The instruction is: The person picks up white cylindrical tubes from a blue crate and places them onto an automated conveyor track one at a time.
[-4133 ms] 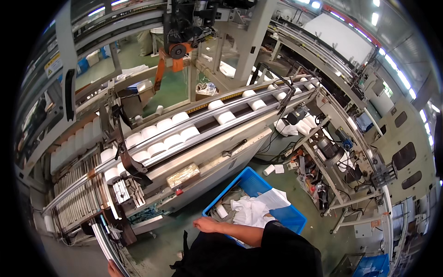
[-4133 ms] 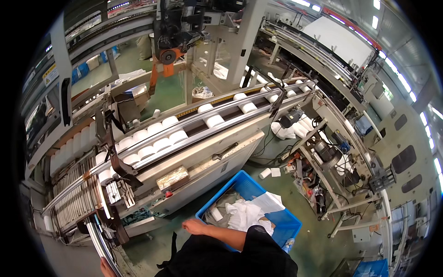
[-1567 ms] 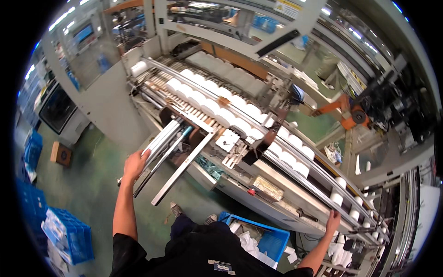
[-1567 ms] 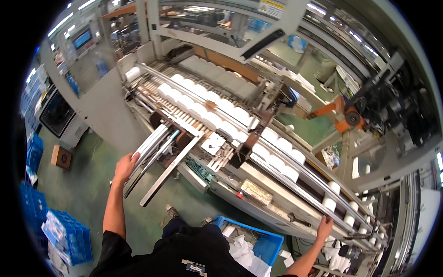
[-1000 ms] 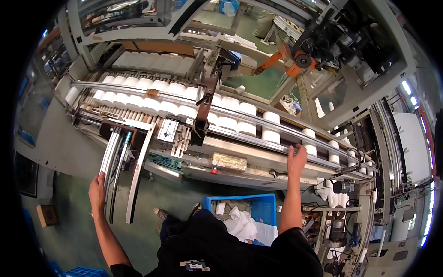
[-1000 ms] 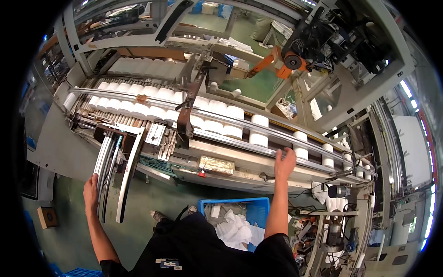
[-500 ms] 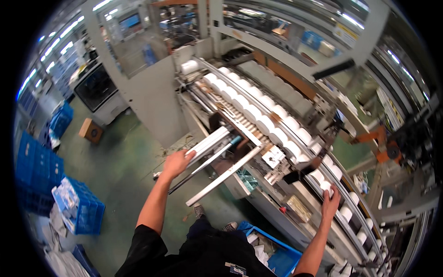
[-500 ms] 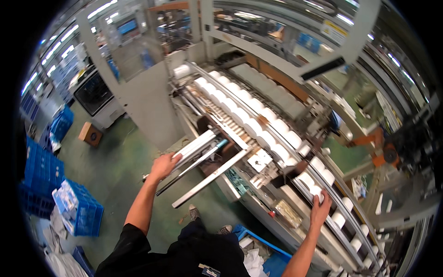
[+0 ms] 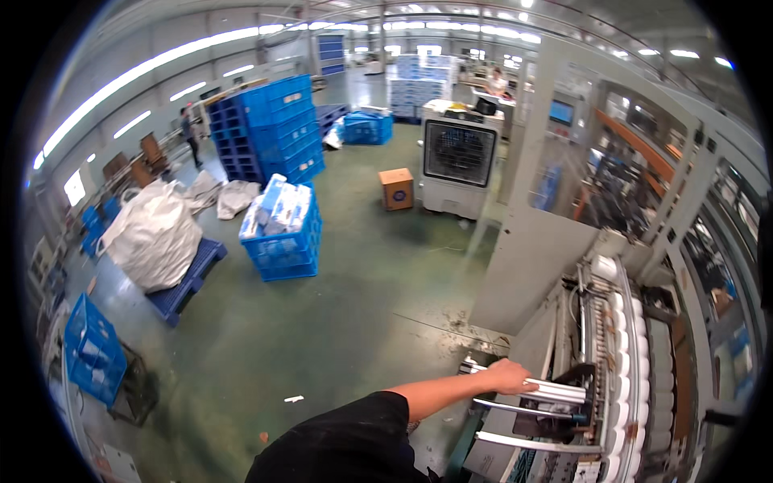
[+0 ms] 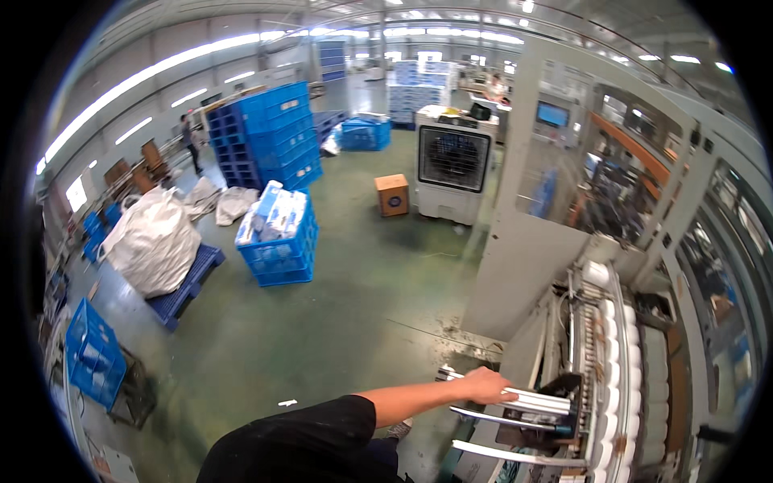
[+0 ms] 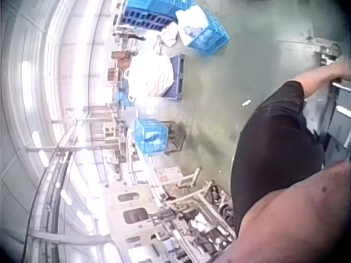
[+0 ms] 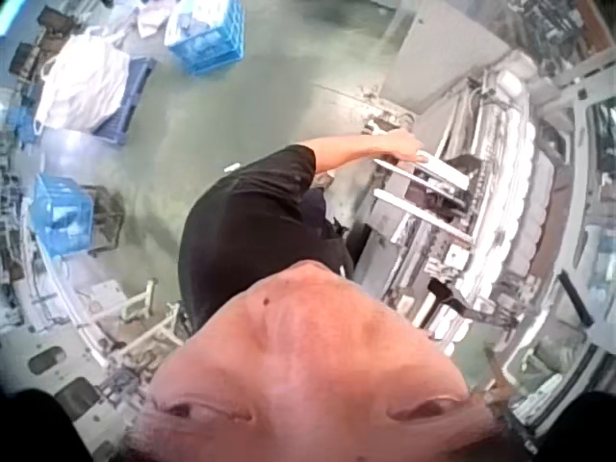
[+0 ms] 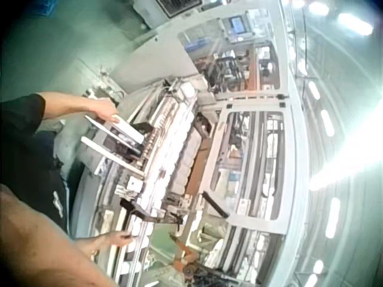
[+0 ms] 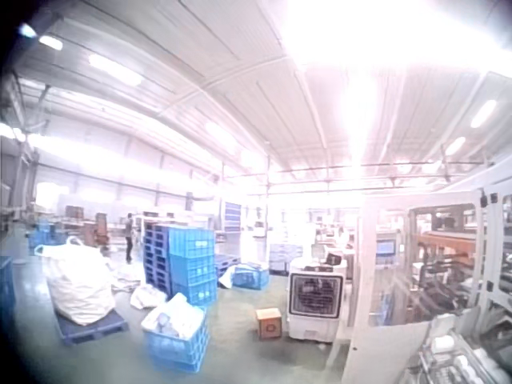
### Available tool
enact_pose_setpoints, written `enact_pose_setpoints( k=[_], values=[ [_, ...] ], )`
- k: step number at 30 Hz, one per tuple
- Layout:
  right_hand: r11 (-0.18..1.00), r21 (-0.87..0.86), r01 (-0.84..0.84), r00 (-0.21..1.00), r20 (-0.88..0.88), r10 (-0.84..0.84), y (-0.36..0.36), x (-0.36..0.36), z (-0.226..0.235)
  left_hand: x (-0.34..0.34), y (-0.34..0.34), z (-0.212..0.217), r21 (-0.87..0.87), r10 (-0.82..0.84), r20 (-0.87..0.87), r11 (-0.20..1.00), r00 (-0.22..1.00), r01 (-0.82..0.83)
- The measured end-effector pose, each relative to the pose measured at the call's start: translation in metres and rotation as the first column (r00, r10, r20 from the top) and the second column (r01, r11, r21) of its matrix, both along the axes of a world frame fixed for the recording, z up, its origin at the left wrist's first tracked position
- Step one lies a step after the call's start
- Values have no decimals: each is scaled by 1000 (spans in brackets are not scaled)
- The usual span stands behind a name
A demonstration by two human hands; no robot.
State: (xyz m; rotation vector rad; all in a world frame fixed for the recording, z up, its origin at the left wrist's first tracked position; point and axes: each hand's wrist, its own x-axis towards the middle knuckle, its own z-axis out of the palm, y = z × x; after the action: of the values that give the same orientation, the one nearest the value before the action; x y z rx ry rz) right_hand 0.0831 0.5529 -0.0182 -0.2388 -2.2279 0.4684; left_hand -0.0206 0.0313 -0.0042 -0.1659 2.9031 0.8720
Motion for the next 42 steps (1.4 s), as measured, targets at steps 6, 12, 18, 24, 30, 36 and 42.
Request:
enact_pose_setpoints(
  k=[6,12,18,24,30,36,42],
  values=[
    [873,-238,-425,694,533,483,-117,24,-57,6,-2,-5,-41,16,-56,999,998,-19],
    [750,-368,-550,453,623,638,-193,55,-17,8,-5,-4,-6,21,-41,1000,999,-21],
    [718,-529,-453,444,564,696,-195,29,-51,-16,-7,-12,-110,37,52,993,998,-31],
    [701,-591,-398,503,499,706,-188,30,-32,-2,-12,3,-64,104,50,993,993,-100],
    [712,-614,-342,563,472,678,-172,66,-59,-1,11,23,-76,75,89,995,993,-68],
    [708,-630,-320,524,504,686,-170,90,-66,1,6,16,-90,76,83,994,994,-68],
    [697,-622,-356,497,505,705,-166,93,-61,3,4,20,-56,128,133,991,983,-122]
  ],
)
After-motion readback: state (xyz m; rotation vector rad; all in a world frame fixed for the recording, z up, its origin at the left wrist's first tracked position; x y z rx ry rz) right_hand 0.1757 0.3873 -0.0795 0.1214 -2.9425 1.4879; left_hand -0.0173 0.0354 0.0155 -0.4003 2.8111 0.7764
